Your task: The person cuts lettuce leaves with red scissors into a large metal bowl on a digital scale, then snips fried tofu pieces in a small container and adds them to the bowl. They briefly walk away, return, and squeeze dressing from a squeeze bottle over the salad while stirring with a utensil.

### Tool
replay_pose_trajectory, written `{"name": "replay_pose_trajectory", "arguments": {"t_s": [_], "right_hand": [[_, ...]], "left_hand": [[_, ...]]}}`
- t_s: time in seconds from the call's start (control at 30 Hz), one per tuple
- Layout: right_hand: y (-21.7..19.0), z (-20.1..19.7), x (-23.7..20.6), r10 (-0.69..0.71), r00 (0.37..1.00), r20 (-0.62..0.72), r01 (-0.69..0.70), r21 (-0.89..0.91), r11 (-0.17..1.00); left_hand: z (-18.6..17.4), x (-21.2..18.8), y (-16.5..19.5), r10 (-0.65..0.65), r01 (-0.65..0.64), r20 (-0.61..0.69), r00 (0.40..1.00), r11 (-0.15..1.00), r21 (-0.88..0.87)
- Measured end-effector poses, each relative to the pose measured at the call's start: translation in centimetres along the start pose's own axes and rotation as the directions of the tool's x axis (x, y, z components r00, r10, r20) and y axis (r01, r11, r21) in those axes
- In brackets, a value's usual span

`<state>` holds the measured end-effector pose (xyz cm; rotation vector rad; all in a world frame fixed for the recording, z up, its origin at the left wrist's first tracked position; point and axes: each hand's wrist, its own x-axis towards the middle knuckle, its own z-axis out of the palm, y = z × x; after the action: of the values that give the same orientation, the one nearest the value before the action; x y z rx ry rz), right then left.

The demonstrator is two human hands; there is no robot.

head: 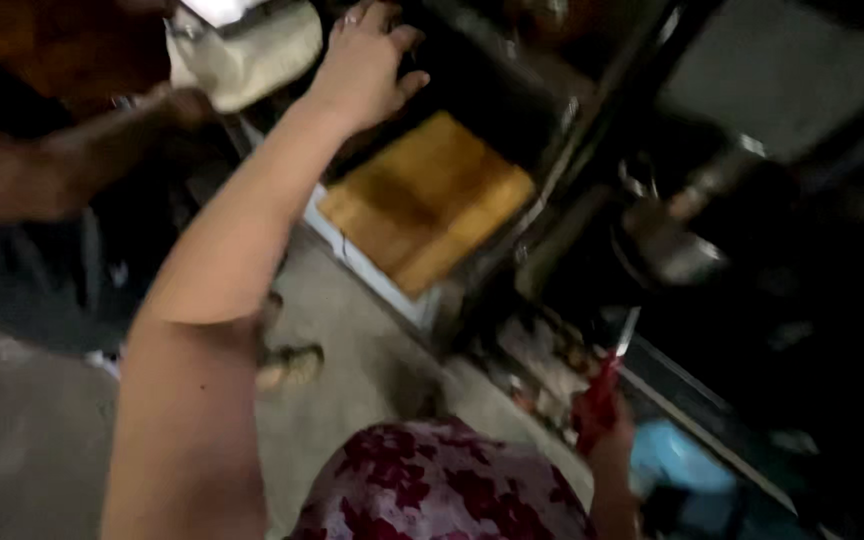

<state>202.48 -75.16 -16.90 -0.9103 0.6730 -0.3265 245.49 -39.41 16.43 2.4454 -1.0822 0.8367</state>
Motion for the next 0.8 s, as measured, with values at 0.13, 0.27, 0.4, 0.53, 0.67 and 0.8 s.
{"name": "replay_pose_trajectory", "arguments": {"t_s": [0.13,0.27,0.4,0.53,0.67,0.8], "right_hand": [[1.7,7.3,8.2,-0.034,0.923,0.384,-0.006,0.103,0.995],[1.7,13.2,13.2,0.191,0.935,0.300,-0.202,0.008,0.979],[2.7,16.6,15.9,0.220,0.974,0.048,-0.205,-0.211,0.956],[5.3,18.8,14.9,0.065,0.996,0.059,-0.042,-0.326,0.944],[7.7,24.9,14.5,-0.022,0.995,-0.102,0.001,-0.204,0.979],[8.6,32.2,15.2,-0.223,0.974,-0.031,0.162,-0.593,0.789]], "left_hand": [[5.5,6.7,-8.5,-0.111,0.112,-0.018,0.994,0.993,0.043],[8.9,10.3,-16.0,-0.020,0.055,-0.140,0.990,0.966,0.252],[8.6,12.7,-23.1,-0.034,0.037,-0.015,0.999,0.943,0.331],[7.2,12.4,-27.0,-0.100,-0.106,0.385,0.918,0.871,0.479],[5.3,10.2,-30.0,-0.158,-0.127,0.753,0.639,0.944,0.305],[4.6,8.2,-31.6,0.207,-0.357,0.916,0.345,0.931,-0.075]]}}
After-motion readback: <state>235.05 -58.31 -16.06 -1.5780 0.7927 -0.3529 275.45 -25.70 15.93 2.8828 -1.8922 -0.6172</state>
